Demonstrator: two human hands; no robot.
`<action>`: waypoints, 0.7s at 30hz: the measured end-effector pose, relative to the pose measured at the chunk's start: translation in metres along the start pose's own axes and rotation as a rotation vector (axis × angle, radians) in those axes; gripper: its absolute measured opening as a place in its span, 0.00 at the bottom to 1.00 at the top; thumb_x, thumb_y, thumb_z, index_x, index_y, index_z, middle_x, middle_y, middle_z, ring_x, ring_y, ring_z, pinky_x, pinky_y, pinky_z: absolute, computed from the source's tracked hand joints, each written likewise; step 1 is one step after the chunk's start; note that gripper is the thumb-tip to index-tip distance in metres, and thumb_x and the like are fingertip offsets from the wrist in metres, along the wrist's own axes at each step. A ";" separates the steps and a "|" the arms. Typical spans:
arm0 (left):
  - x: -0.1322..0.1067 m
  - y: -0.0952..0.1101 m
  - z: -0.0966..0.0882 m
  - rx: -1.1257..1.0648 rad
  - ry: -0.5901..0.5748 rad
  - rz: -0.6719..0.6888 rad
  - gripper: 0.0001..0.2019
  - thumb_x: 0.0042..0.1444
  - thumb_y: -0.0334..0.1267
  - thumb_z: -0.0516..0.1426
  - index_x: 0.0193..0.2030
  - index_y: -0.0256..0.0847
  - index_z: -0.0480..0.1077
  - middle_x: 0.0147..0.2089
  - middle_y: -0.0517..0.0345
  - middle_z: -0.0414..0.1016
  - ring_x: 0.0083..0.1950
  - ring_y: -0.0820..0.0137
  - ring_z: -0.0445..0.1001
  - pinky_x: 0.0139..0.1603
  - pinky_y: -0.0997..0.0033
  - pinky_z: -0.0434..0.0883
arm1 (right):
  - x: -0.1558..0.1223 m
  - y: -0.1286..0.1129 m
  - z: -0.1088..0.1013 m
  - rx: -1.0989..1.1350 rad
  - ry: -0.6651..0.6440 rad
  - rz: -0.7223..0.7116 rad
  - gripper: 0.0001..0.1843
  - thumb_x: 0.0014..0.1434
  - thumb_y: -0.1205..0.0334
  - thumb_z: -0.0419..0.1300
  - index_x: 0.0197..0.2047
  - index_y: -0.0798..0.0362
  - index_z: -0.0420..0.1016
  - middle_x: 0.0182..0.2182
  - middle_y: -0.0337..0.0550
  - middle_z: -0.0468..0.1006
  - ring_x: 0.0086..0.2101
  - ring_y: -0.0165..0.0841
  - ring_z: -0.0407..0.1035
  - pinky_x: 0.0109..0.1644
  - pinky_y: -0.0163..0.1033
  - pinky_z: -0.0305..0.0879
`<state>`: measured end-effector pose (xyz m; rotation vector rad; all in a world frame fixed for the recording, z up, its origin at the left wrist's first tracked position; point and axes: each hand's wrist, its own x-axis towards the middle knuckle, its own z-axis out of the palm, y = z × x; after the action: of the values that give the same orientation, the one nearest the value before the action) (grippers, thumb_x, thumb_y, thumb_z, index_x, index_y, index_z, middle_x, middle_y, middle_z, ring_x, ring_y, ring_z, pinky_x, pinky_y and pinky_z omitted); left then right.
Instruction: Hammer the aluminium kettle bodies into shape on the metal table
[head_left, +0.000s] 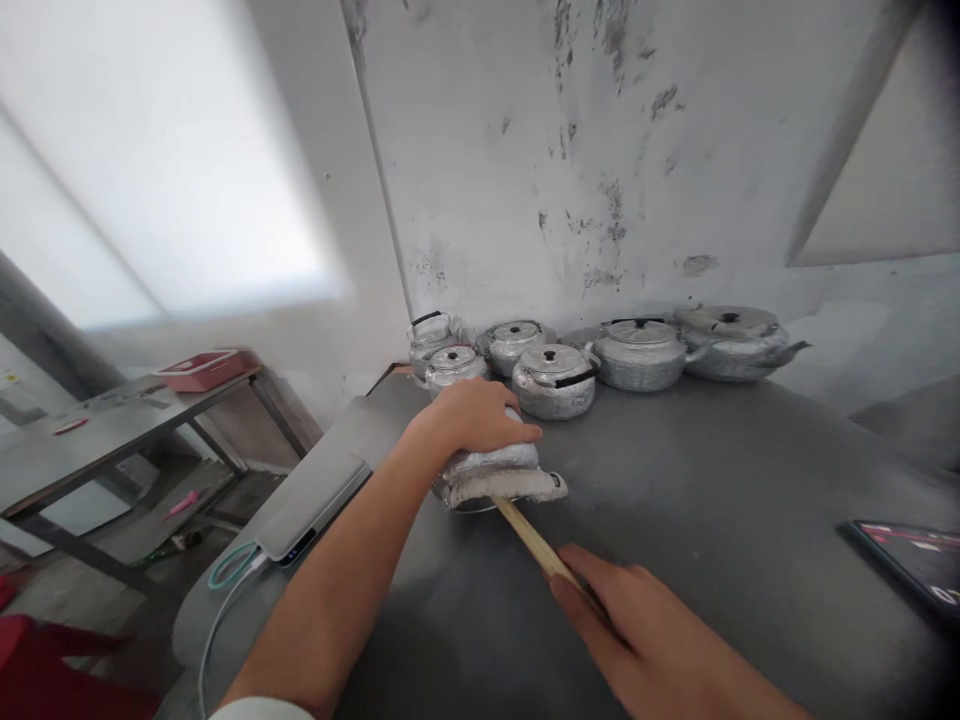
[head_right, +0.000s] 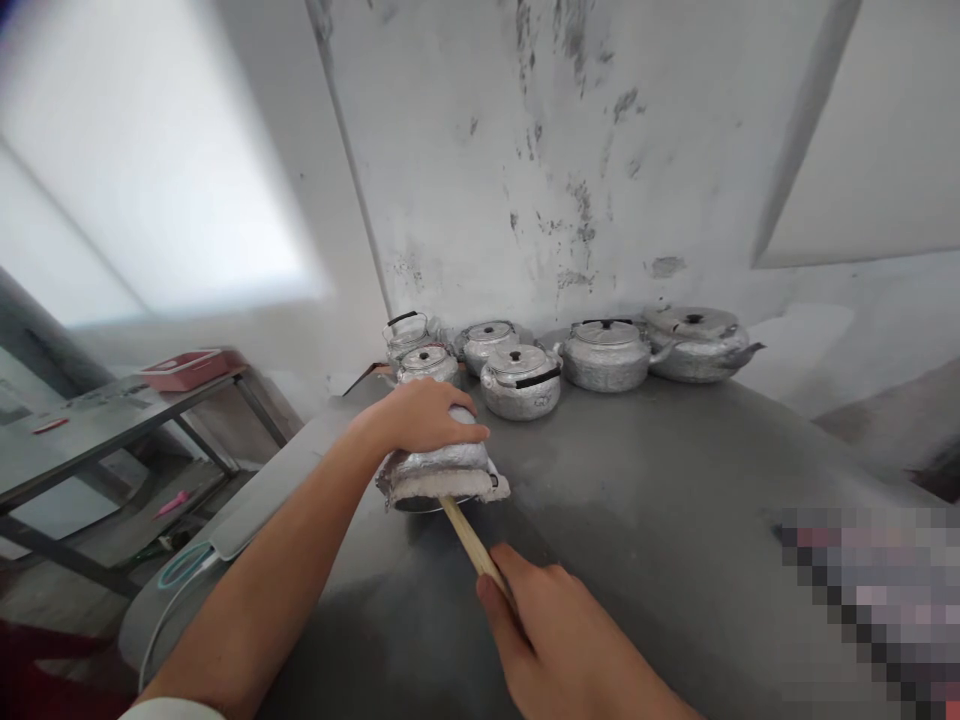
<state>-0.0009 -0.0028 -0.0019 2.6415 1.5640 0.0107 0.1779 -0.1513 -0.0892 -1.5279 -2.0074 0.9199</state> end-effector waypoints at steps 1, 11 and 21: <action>0.000 0.000 0.000 -0.003 -0.004 0.001 0.31 0.59 0.67 0.52 0.54 0.48 0.79 0.56 0.53 0.80 0.52 0.54 0.77 0.48 0.60 0.73 | 0.000 0.001 0.000 -0.001 -0.012 0.002 0.19 0.71 0.53 0.51 0.35 0.50 0.78 0.26 0.43 0.82 0.26 0.38 0.77 0.34 0.37 0.68; -0.002 0.002 -0.002 -0.007 0.009 -0.002 0.30 0.59 0.66 0.52 0.54 0.48 0.79 0.55 0.52 0.80 0.53 0.52 0.77 0.49 0.59 0.73 | 0.002 0.004 0.004 0.005 -0.016 -0.019 0.19 0.71 0.52 0.50 0.38 0.50 0.78 0.24 0.42 0.81 0.25 0.38 0.76 0.33 0.37 0.68; -0.001 0.001 0.000 0.006 0.011 0.001 0.30 0.60 0.66 0.52 0.55 0.47 0.79 0.54 0.52 0.80 0.53 0.52 0.76 0.50 0.57 0.72 | 0.002 0.005 0.003 -0.031 -0.008 -0.012 0.19 0.71 0.53 0.50 0.37 0.50 0.78 0.26 0.45 0.82 0.27 0.39 0.78 0.33 0.38 0.68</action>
<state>-0.0002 -0.0040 -0.0016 2.6515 1.5679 0.0213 0.1785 -0.1496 -0.0954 -1.5295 -2.0431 0.8959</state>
